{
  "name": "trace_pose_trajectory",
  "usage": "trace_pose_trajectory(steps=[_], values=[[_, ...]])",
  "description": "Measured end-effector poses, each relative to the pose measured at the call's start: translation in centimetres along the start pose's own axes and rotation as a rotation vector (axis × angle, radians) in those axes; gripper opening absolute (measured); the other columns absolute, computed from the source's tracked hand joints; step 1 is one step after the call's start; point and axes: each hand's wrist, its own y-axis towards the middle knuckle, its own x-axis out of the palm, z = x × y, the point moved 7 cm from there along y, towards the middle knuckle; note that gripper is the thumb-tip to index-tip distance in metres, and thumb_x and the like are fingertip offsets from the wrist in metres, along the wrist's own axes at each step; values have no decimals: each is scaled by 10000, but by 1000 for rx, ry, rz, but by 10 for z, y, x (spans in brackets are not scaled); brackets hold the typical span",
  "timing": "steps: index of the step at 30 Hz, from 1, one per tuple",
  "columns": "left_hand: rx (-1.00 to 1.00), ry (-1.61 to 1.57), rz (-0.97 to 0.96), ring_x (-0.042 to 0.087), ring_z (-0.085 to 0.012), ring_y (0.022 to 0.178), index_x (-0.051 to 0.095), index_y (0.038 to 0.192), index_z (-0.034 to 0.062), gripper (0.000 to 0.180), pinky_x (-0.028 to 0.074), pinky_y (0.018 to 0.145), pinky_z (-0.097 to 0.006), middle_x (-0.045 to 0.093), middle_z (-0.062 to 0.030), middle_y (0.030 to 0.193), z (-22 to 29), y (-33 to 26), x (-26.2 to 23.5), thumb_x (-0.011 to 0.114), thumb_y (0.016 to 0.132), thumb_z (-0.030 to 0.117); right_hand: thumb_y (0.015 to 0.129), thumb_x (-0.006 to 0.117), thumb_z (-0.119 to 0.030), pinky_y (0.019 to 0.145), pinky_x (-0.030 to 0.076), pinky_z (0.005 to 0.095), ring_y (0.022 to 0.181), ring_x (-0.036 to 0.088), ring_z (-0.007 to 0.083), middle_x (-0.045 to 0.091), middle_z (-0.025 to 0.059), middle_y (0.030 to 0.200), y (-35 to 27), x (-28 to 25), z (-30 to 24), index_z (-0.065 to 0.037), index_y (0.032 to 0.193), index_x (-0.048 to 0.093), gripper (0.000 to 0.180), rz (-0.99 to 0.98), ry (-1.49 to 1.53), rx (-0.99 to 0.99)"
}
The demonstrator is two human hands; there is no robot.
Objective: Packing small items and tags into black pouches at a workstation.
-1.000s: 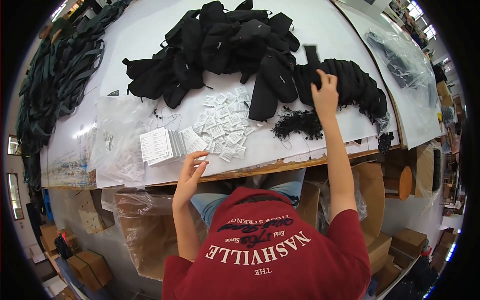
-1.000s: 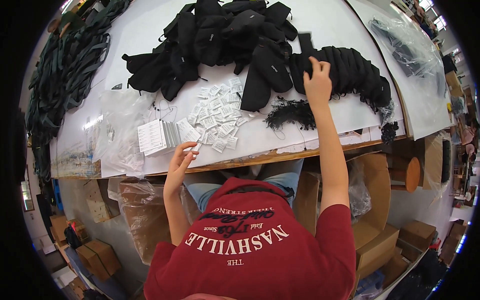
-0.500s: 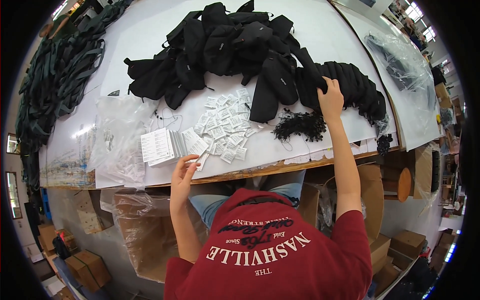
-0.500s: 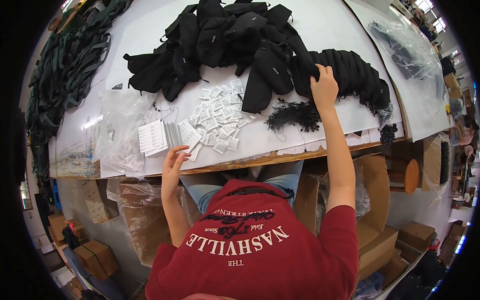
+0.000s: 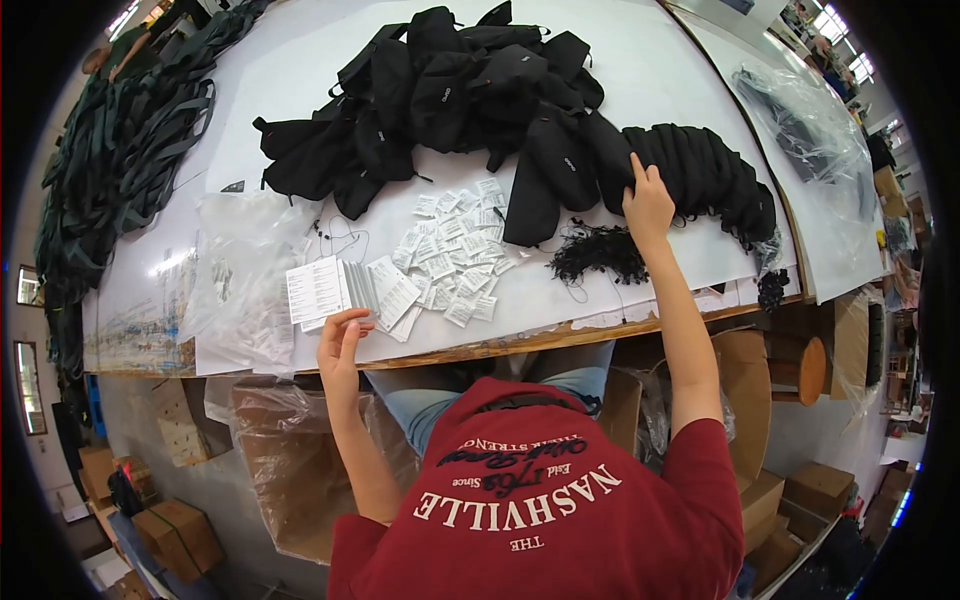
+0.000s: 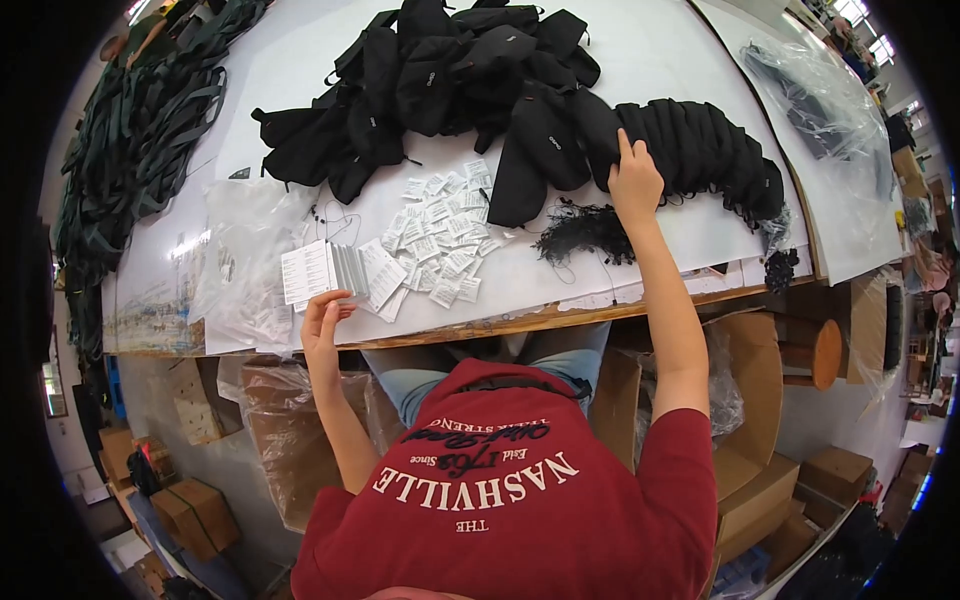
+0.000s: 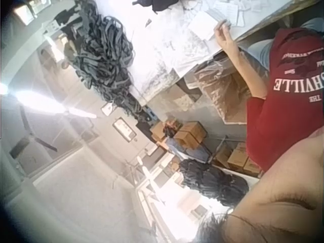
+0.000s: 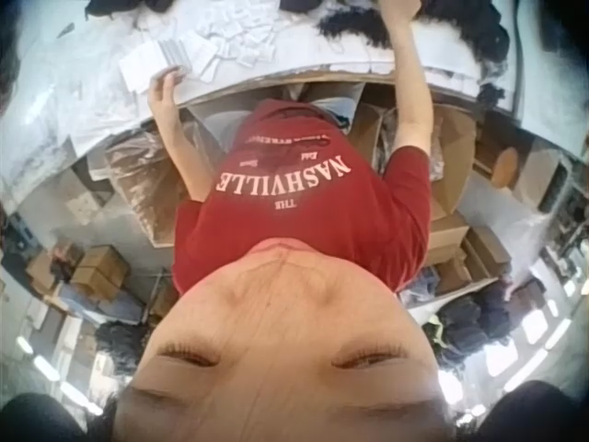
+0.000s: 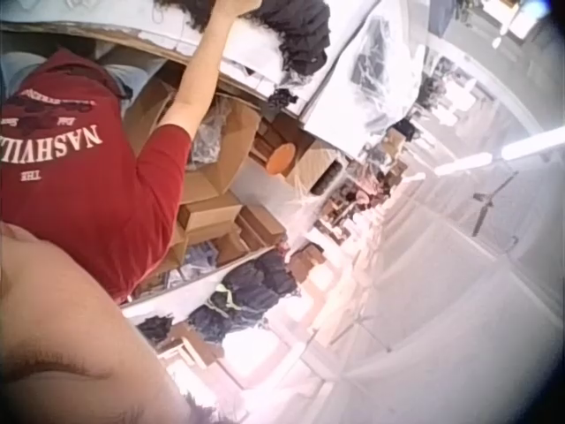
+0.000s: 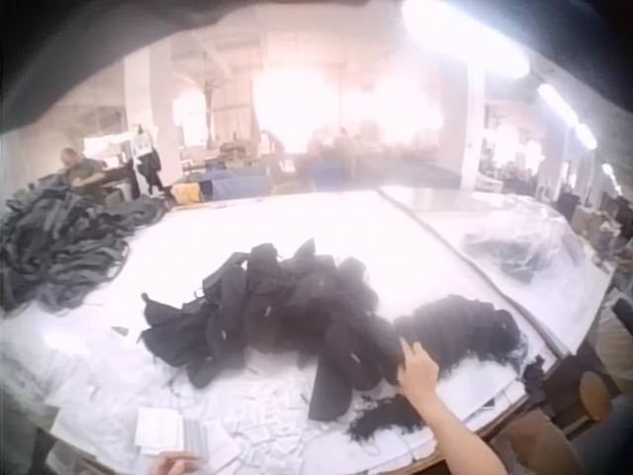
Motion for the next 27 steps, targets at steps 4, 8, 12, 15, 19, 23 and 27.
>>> trace_pose_trajectory(steps=[4, 8, 12, 15, 19, 23, 27], values=[[59, -24, 131, 575, -131, 947, 612, 1019, 4, 160, 426, 858, -264, 640, -69, 1022, 7, 2, -19, 515, 939, 104, 706, 662, -88, 572, 519, 330, 772, 585, 231, 500, 71, 881, 6, 6, 10, -80, 1234, 574, 535, 28, -167, -37], [89, 40, 280, 554, -132, 972, 619, 1008, 8, 150, 412, 874, -269, 631, -59, 1024, 6, 12, -44, 527, 929, 97, 717, 686, -144, 646, 528, 337, 857, 560, 246, 495, 90, 930, -3, 23, 17, -86, 1284, 533, 590, -164, -247, -5], [119, 495, 423, 487, -226, 1090, 568, 1116, -4, 332, 373, 944, -358, 575, -115, 1133, 1, 26, -73, 621, 890, 233, 720, 719, -215, 698, 522, 355, 899, 534, 256, 482, 97, 947, -5, 10, 7, -95, 1297, 521, 621, -182, -136, 29], [192, 857, 506, 416, -322, 1179, 508, 1215, -13, 534, 335, 990, -425, 518, -181, 1212, -10, 42, -88, 663, 854, 349, 712, 736, -264, 722, 498, 369, 903, 533, 251, 486, 87, 959, -5, -5, 7, -96, 1259, 547, 603, -140, -119, 22], [103, 1075, 446, 385, -402, 1197, 445, 1309, -28, 724, 303, 1016, -483, 470, -247, 1262, -47, 62, -102, 672, 821, 456, 751, 706, -236, 741, 472, 376, 884, 530, 267, 488, 84, 916, -28, -34, -13, -130, 1078, 612, 356, -64, 188, 36], [24, 997, 383, 385, -397, 1195, 414, 1340, -36, 757, 308, 1011, -491, 439, -240, 1301, -46, 67, -97, 657, 829, 468, 778, 665, -179, 656, 456, 368, 788, 550, 247, 504, 55, 784, -67, -26, -28, -127, 819, 621, 80, -289, 364, 69], [165, 1094, 504, 393, -381, 1170, 470, 1237, -39, 650, 333, 985, -474, 438, -216, 1274, -21, 59, -91, 708, 795, 373, 766, 668, -177, 613, 451, 368, 699, 560, 240, 519, 48, 699, -100, -19, -30, -128, 794, 623, 72, -543, 388, 163]])
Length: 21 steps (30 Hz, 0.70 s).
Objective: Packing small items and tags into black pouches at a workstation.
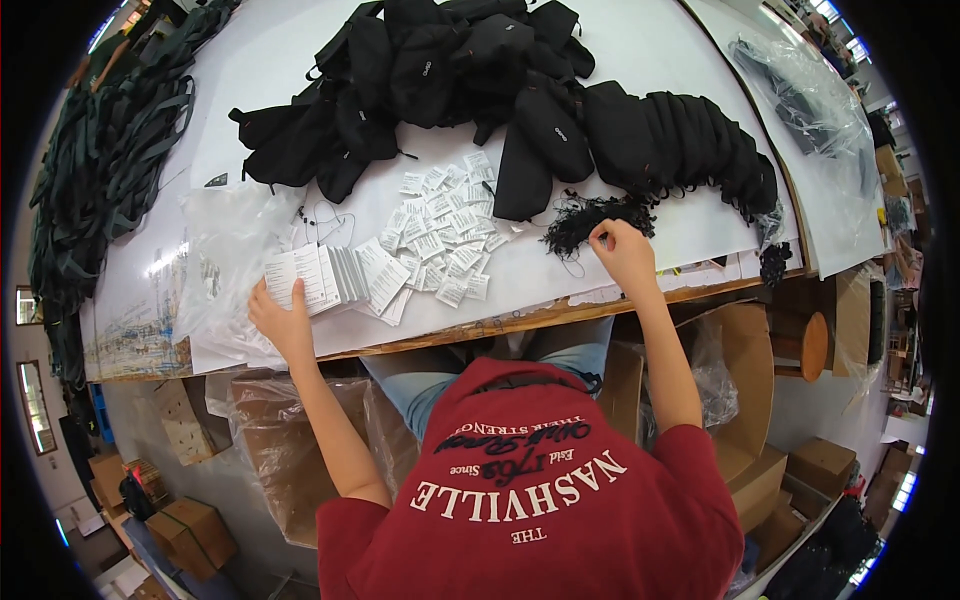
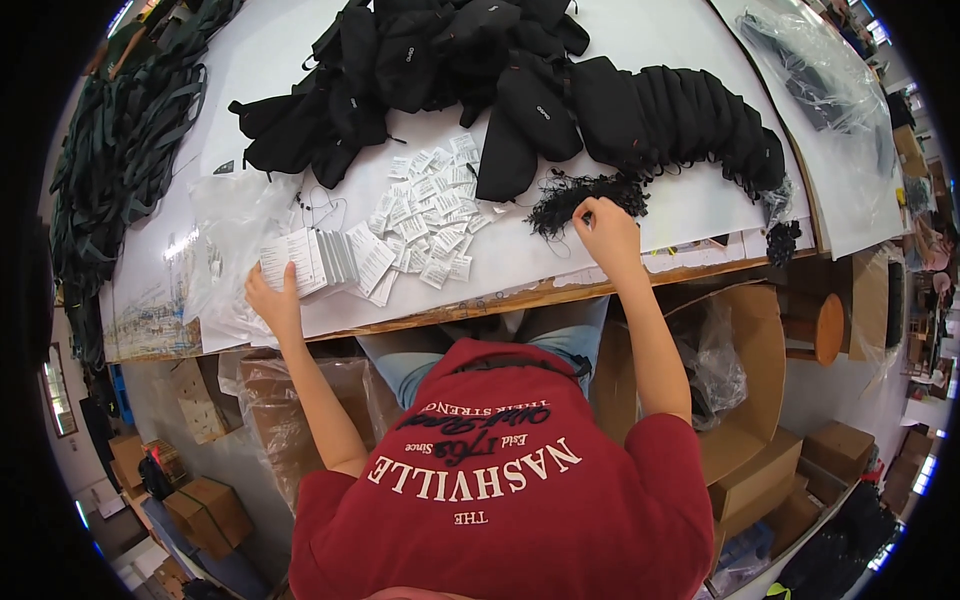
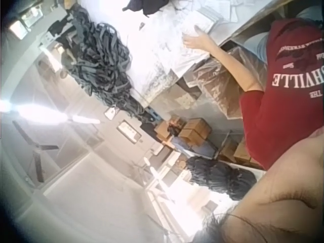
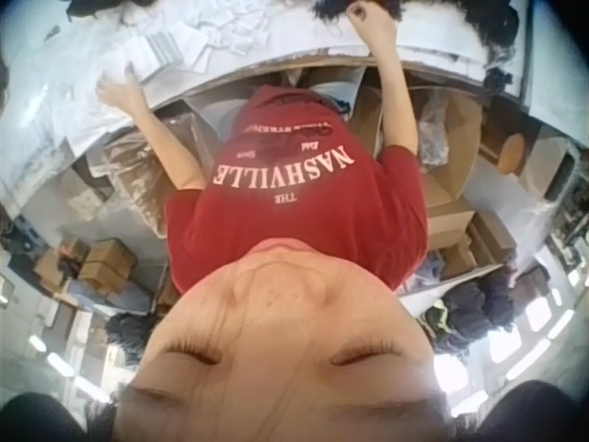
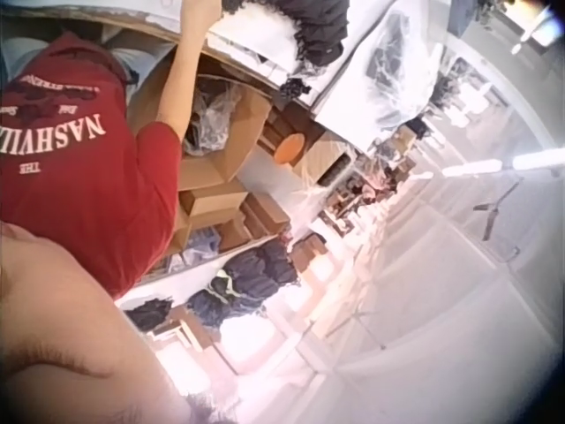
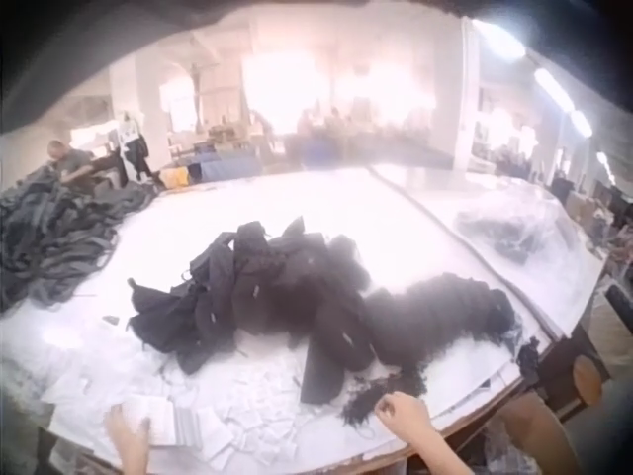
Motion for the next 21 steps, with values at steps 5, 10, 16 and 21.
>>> trace_pose_trajectory(steps=[5, 10, 16, 21], values=[[57, 116, 65, 412, -359, 1089, 503, 1056, -21, 487, 352, 932, -462, 466, -170, 1137, 14, 7, -19, 764, 725, 225, 752, 687, -237, 631, 467, 401, 697, 596, 288, 586, 94, 708, -30, 27, 3, -110, 840, 631, 165, -136, 45, 32], [-52, -14, -162, 484, -279, 908, 503, 993, -40, 365, 401, 850, -357, 509, -151, 1012, 13, 18, -18, 719, 764, 145, 765, 669, -230, 676, 484, 412, 733, 620, 326, 633, 129, 721, -40, 46, 21, -78, 841, 628, 175, -150, 55, 99], [-139, -620, -104, 527, -188, 952, 521, 1072, -45, 293, 407, 858, -289, 581, -138, 1085, 11, 7, -39, 631, 884, 151, 777, 657, -198, 709, 488, 415, 791, 622, 329, 629, 137, 813, -55, 25, 44, -70, 861, 596, 165, -164, -18, 177], [-255, -872, -51, 503, -191, 1052, 464, 1234, -42, 398, 375, 943, -295, 540, -123, 1191, 31, -16, -50, 609, 897, 113, 775, 668, -193, 718, 483, 409, 822, 605, 327, 583, 127, 893, -52, 12, 19, -82, 887, 565, 188, -103, 25, 178]])
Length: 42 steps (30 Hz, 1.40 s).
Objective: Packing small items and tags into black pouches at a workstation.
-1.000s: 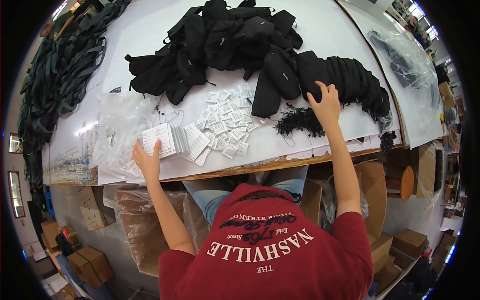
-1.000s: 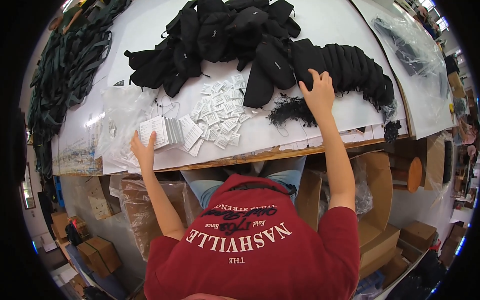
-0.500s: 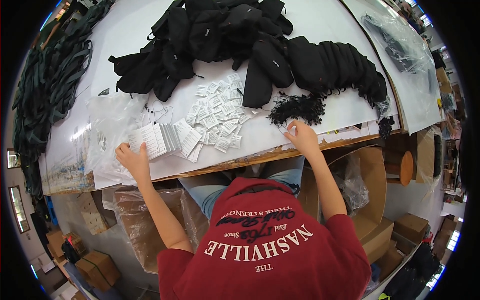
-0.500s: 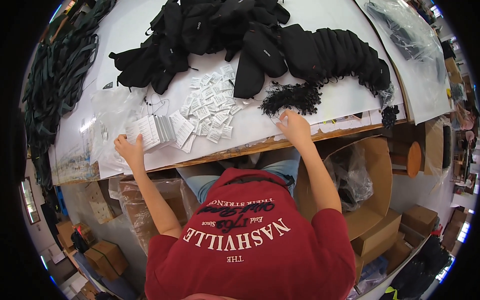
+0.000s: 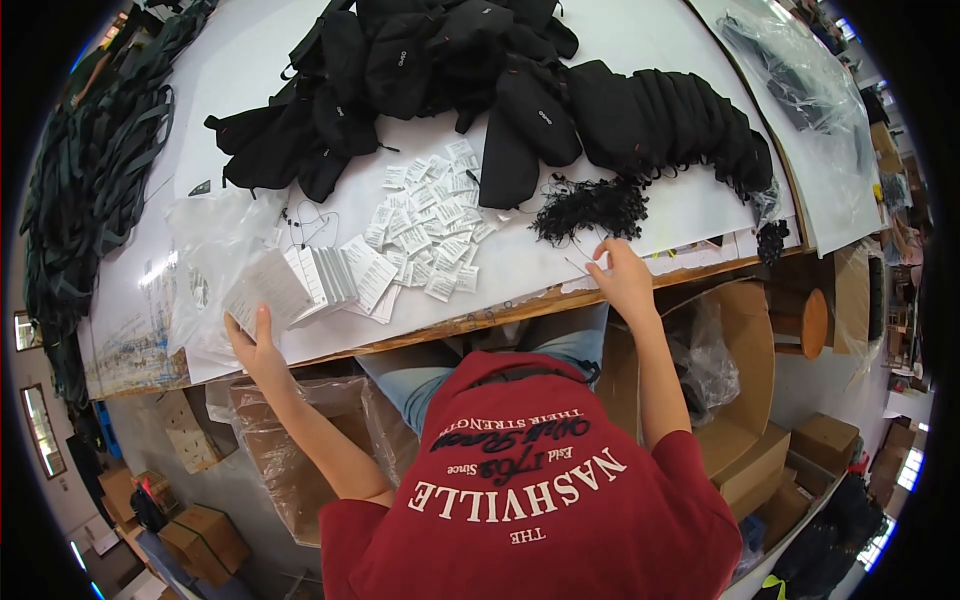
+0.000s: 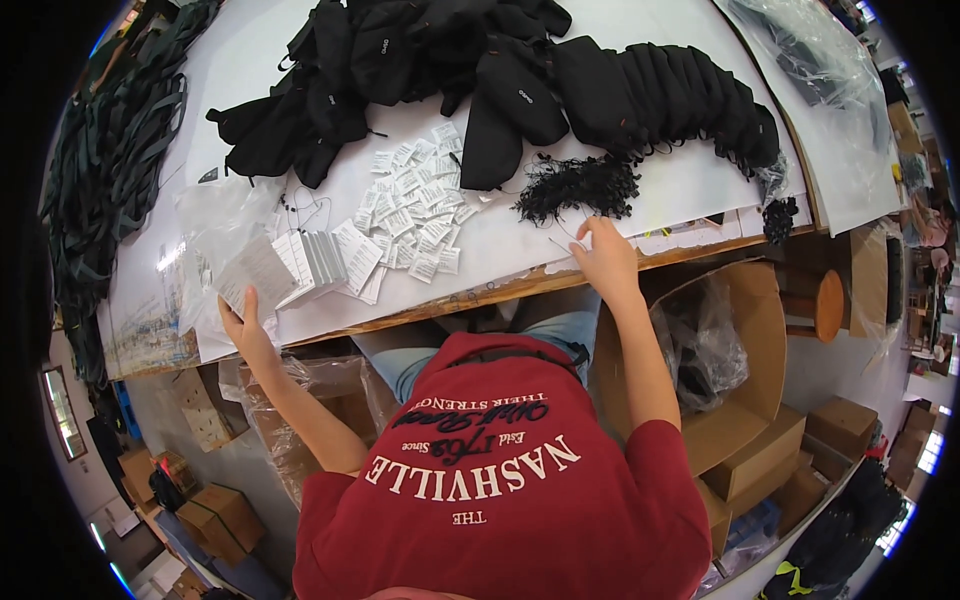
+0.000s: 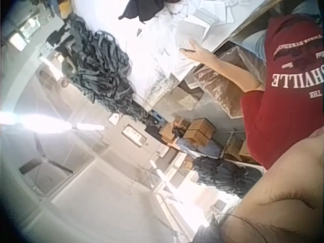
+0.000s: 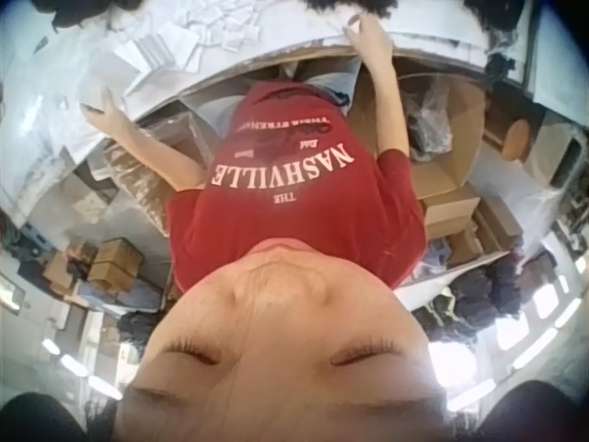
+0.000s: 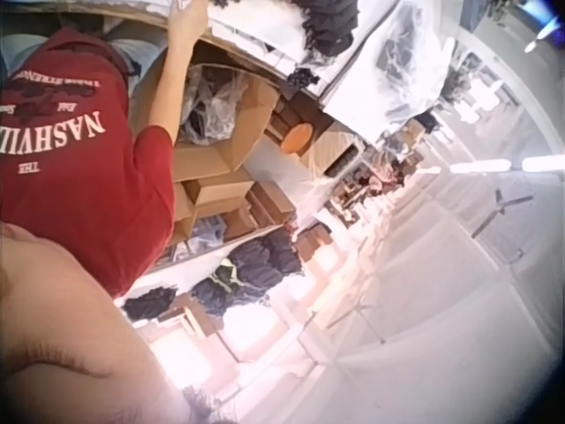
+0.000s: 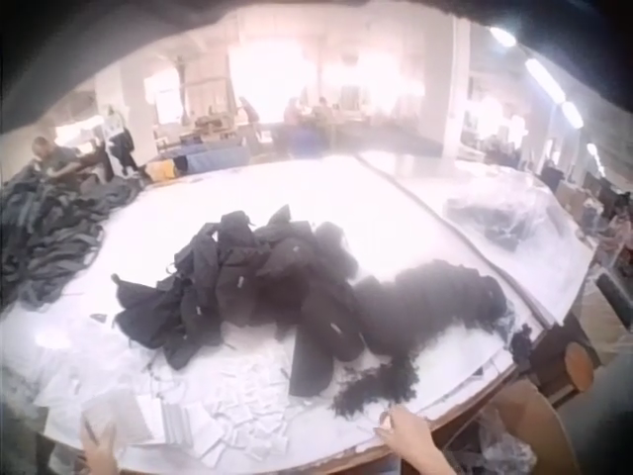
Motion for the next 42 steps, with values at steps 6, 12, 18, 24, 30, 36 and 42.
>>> trace_pose_trajectory(steps=[6, 12, 18, 24, 30, 36, 42], values=[[-235, -87, -154, 428, -224, 1194, 276, 1386, -33, 596, 301, 1032, -292, 380, -158, 1366, 1, -48, 57, 589, 890, 75, 777, 677, -201, 701, 475, 422, 794, 586, 347, 563, 108, 859, 7, 30, -3, -68, 821, 573, 174, -24, 16, -176], [-49, -59, -626, 522, -194, 1012, 376, 1252, 60, 471, 435, 874, -303, 507, -131, 1156, 36, -103, 134, 644, 866, 92, 805, 676, -86, 576, 379, 201, 636, 452, 54, 581, -18, 791, 15, -22, -28, -48, 834, 598, 92, 53, 557, -256], [-157, -136, -770, 534, -149, 905, 450, 1143, 29, 377, 458, 753, -262, 534, -88, 1035, 25, -119, 150, 671, 841, 72, 910, 577, -85, 578, 372, 199, 643, 491, 74, 565, 16, 750, 11, -84, -74, -52, 911, 531, 57, 177, 1400, -198], [332, -23, -606, 554, -185, 811, 617, 956, 16, 204, 450, 708, -269, 556, -77, 901, 81, -117, 153, 698, 770, 7, 889, 599, -73, 580, 327, 186, 643, 440, 32, 522, -23, 721, -23, -66, -107, -55, 909, 554, 52, -70, 1445, -218], [524, 14, -542, 582, -230, 782, 650, 963, 25, 268, 474, 669, -303, 579, -105, 890, 107, -135, 159, 724, 714, -38, 847, 667, -62, 488, 226, 200, 569, 345, -13, 431, -92, 625, -51, -26, -146, -32, 910, 619, 85, -286, 1268, -278], [563, -65, -504, 593, -216, 734, 626, 936, 8, 282, 480, 631, -293, 591, -111, 872, 110, -141, 158, 739, 689, -68, 813, 695, -20, 456, 187, 185, 521, 296, -14, 407, -94, 590, -61, -43, -159, -15, 844, 652, 54, -102, 948, -420], [538, -58, -535, 588, -188, 716, 628, 922, 7, 259, 470, 588, -267, 591, -100, 864, 106, -140, 161, 726, 699, -83, 803, 688, -10, 444, 188, 199, 503, 297, -4, 414, -72, 568, -61, -46, -165, -6, 818, 650, 41, -65, 886, -496]])
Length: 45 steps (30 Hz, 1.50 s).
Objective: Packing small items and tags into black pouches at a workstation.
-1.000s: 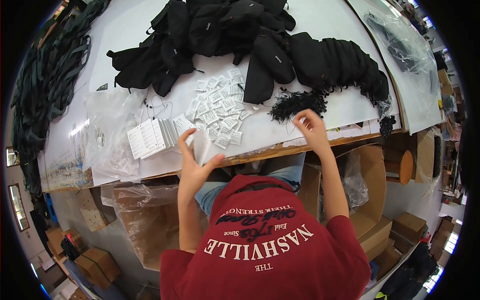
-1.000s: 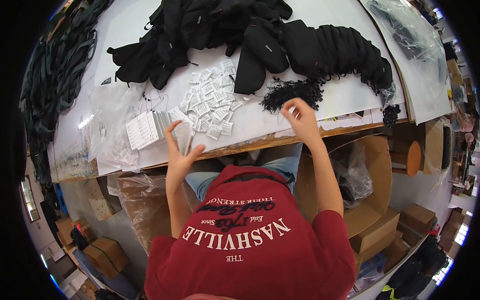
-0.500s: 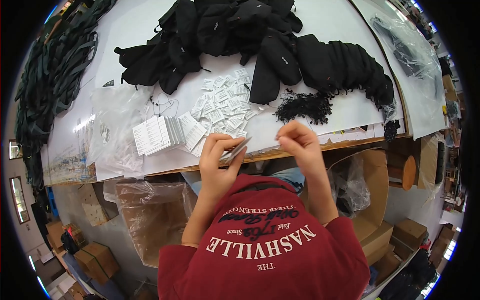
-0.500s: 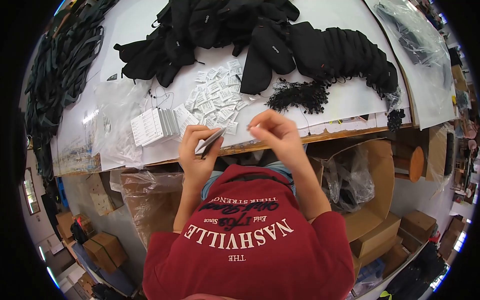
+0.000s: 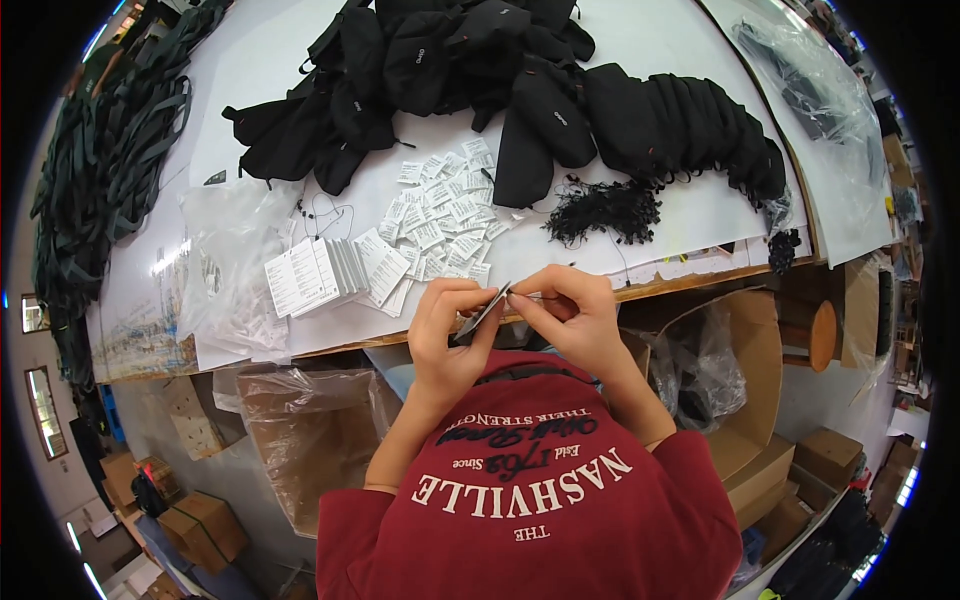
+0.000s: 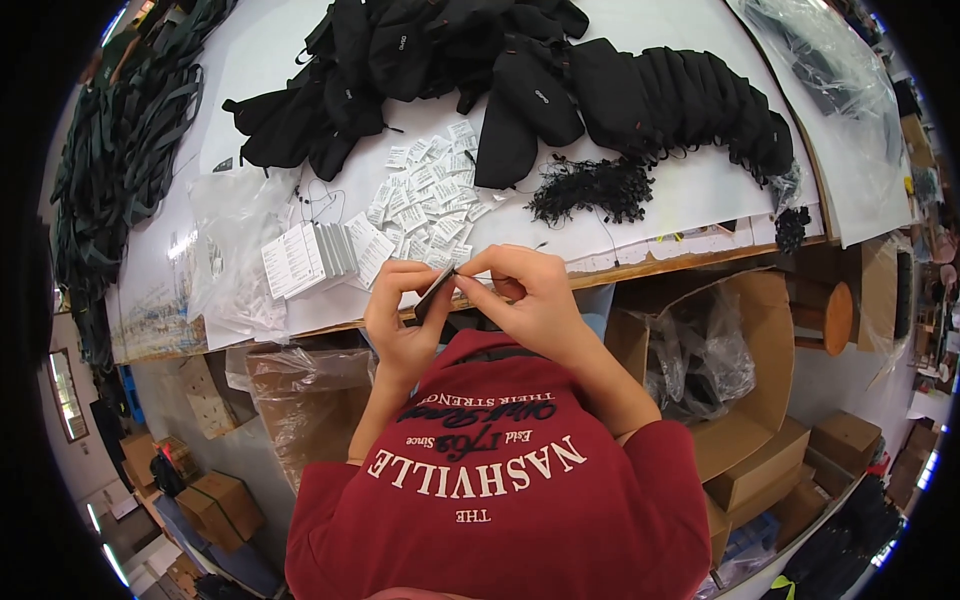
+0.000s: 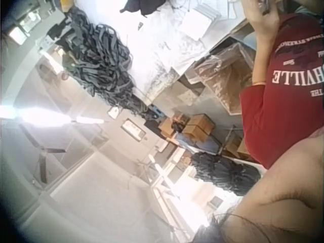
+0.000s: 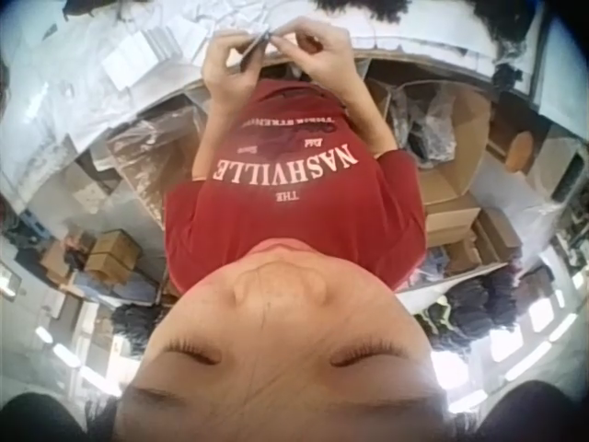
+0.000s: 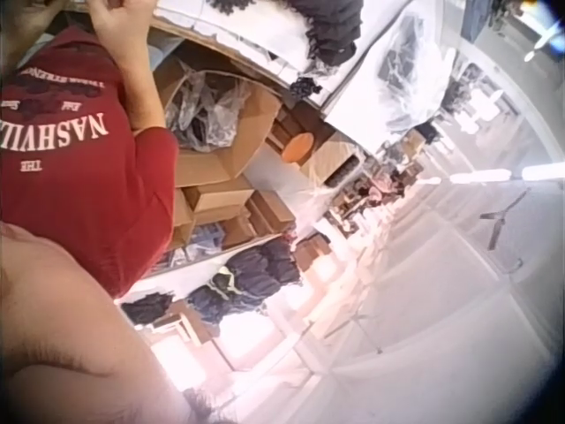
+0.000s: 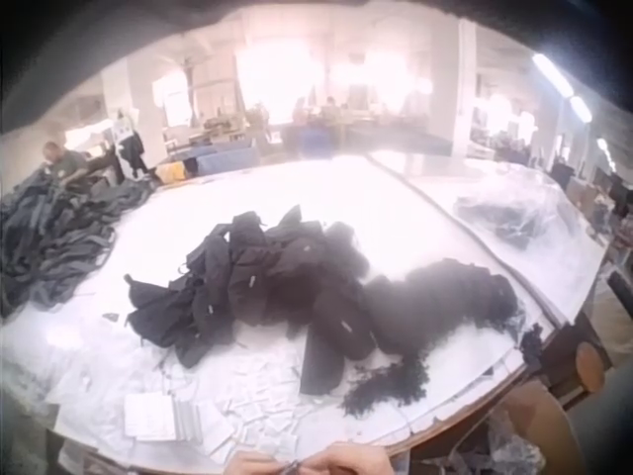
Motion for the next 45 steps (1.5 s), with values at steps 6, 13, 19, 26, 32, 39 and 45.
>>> trace_pose_trajectory(steps=[6, 13, 19, 26, 32, 39, 45], values=[[23, 28, -15, 571, -212, 739, 666, 921, 25, 301, 466, 624, -290, 586, -86, 861, 0, 2, -1, 712, 652, -103, 805, 683, -23, 447, 189, 212, 495, 289, 6, 406, -69, 554, 2, -3, 1, -15, 808, 641, 43, -40, -11, 65], [47, 28, -81, 551, -196, 733, 684, 916, 29, 286, 452, 624, -282, 572, -75, 833, -1, 4, -3, 695, 662, -103, 794, 708, -54, 455, 219, 239, 493, 275, 44, 357, -33, 528, 2, -3, 2, -37, 869, 640, 103, 20, -6, 103], [-281, -485, -324, 509, -82, 705, 658, 922, -19, 122, 394, 579, -218, 567, -47, 833, -36, -13, 6, 586, 901, 76, 783, 700, 19, 475, 274, 190, 537, 374, 9, 512, -42, 607, -7, -4, 16, -5, 845, 648, 85, -169, 60, 116], [-588, -661, -465, 457, -12, 716, 580, 951, 6, 69, 364, 630, -164, 519, 30, 812, -51, -25, 27, 566, 932, 72, 784, 706, -34, 467, 247, 249, 504, 286, 55, 353, -29, 522, -10, 5, 32, -33, 847, 646, 87, -214, 80, 165], [-553, -522, -513, 469, -21, 722, 576, 929, 10, 47, 380, 617, -170, 514, 17, 825, -58, -23, 25, 578, 915, 55, 790, 707, -56, 466, 244, 256, 506, 283, 55, 343, -28, 510, -8, 3, 33, -52, 873, 644, 104, -193, 17, 177], [-466, -572, -518, 490, -34, 728, 519, 939, 7, 74, 407, 619, -181, 504, -4, 871, -44, -16, 49, 547, 938, 76, 957, 554, -249, 446, 290, 189, 494, 413, 22, 457, -52, 566, -15, 6, 55, -46, 875, 551, 219, -309, 371, 387], [-414, -538, -407, 554, -88, 720, 529, 987, 18, 102, 438, 626, -217, 564, -28, 859, -92, 19, 76, 550, 932, 102, 972, 521, -220, 449, 308, 181, 481, 419, 27, 468, -39, 556, -19, -12, 68, -50, 904, 551, 185, -210, 386, 434]])
